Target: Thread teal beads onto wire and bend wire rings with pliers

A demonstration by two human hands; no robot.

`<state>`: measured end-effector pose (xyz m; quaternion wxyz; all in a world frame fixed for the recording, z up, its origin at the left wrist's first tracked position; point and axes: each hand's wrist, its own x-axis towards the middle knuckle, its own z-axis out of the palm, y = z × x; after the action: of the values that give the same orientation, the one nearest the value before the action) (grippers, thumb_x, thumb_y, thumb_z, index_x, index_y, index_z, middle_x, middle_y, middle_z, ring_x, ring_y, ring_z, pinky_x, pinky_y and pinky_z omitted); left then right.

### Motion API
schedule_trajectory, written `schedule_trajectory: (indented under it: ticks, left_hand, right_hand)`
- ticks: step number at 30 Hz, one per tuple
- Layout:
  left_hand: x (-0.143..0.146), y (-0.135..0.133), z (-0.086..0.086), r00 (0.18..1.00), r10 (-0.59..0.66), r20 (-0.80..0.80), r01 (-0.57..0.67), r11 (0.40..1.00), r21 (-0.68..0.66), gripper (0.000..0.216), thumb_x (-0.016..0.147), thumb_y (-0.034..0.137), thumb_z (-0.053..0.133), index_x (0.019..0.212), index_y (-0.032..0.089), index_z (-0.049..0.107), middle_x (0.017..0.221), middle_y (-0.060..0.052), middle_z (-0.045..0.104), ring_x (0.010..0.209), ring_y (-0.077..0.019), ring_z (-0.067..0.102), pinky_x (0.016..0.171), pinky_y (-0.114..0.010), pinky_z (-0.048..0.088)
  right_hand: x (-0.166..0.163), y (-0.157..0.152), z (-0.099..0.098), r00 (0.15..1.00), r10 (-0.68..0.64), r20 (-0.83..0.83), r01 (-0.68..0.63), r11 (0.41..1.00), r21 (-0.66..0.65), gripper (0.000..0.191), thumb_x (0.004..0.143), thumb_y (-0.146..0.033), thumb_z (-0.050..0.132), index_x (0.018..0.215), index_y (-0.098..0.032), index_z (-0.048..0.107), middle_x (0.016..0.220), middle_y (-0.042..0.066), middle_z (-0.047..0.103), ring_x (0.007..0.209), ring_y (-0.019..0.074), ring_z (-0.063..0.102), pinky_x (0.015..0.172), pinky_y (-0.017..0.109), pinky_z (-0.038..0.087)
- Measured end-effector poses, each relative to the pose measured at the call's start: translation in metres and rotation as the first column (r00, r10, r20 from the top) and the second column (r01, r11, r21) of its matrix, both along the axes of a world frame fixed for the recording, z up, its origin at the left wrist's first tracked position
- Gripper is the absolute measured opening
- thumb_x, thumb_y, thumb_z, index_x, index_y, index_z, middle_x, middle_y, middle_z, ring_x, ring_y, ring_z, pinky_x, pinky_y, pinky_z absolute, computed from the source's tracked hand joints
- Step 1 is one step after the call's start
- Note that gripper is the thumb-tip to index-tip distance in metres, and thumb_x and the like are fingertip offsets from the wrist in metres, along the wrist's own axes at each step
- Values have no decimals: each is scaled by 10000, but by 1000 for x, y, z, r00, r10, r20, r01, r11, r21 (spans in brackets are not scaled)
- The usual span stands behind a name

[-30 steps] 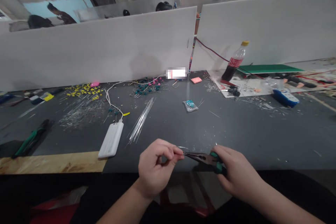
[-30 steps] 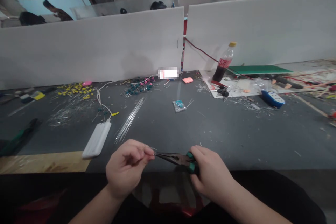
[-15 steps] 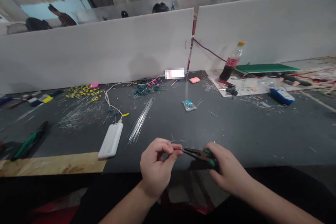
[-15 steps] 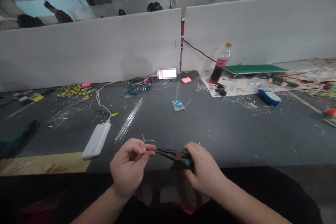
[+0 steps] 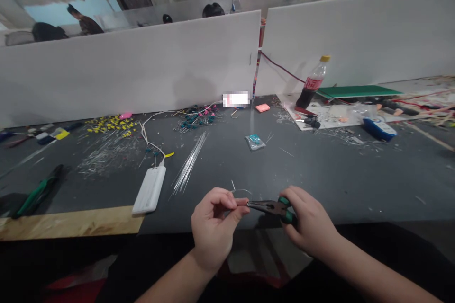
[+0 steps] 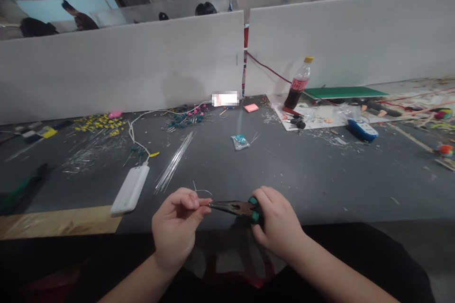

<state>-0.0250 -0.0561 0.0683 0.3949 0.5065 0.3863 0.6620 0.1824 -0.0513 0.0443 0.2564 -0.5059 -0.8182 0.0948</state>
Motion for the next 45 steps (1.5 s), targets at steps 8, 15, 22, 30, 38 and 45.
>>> schedule_trajectory:
  ticks: [8,15,22,30,38,45]
  left_hand:
    - [5,-1,1,998,21,58,-20,1000,-17,242,688,76,765,675,175,544,698,44,536,650,-80,575,738,-288,637]
    - [3,-5,-8,996,82,-31,-81,995,51,227,719,61,742,715,184,551,754,37,558,696,-96,623,775,-322,639]
    - [-2,-7,-11,935,258,-244,-185,940,286,271,692,-37,708,737,193,574,769,49,613,692,-127,697,721,-296,639]
    - [-11,-3,-13,856,322,-405,-151,904,399,330,668,-84,708,786,200,591,831,39,669,784,-156,726,685,-229,604]
    - [-26,18,6,944,-316,94,330,909,-256,245,645,47,791,742,164,599,757,38,605,666,-104,676,645,-201,557]
    - [-27,22,-1,685,-586,434,728,584,-360,301,568,8,820,773,140,643,745,20,649,625,-64,601,581,-152,479]
  right_hand:
    - [0,2,-3,999,-16,49,10,994,105,226,622,-130,478,842,-182,470,748,59,512,678,214,469,605,312,385]
    - [-2,2,-5,998,-2,69,-4,995,100,205,621,-140,465,817,-201,451,718,50,536,633,201,488,565,289,373]
    - [-6,-2,-3,998,0,67,-2,1000,29,204,599,-127,455,774,-219,407,672,26,520,583,184,481,526,270,335]
    - [-10,-8,-2,999,38,10,-35,984,-176,217,611,-103,459,765,-227,369,698,9,498,628,181,473,562,272,344]
    - [-2,0,-1,995,88,-42,-94,986,-140,293,600,-99,466,872,-200,430,797,46,499,729,213,463,633,320,386]
    - [7,5,-2,983,185,-17,-185,983,-1,298,589,-132,480,877,-193,433,789,52,469,716,215,428,622,328,375]
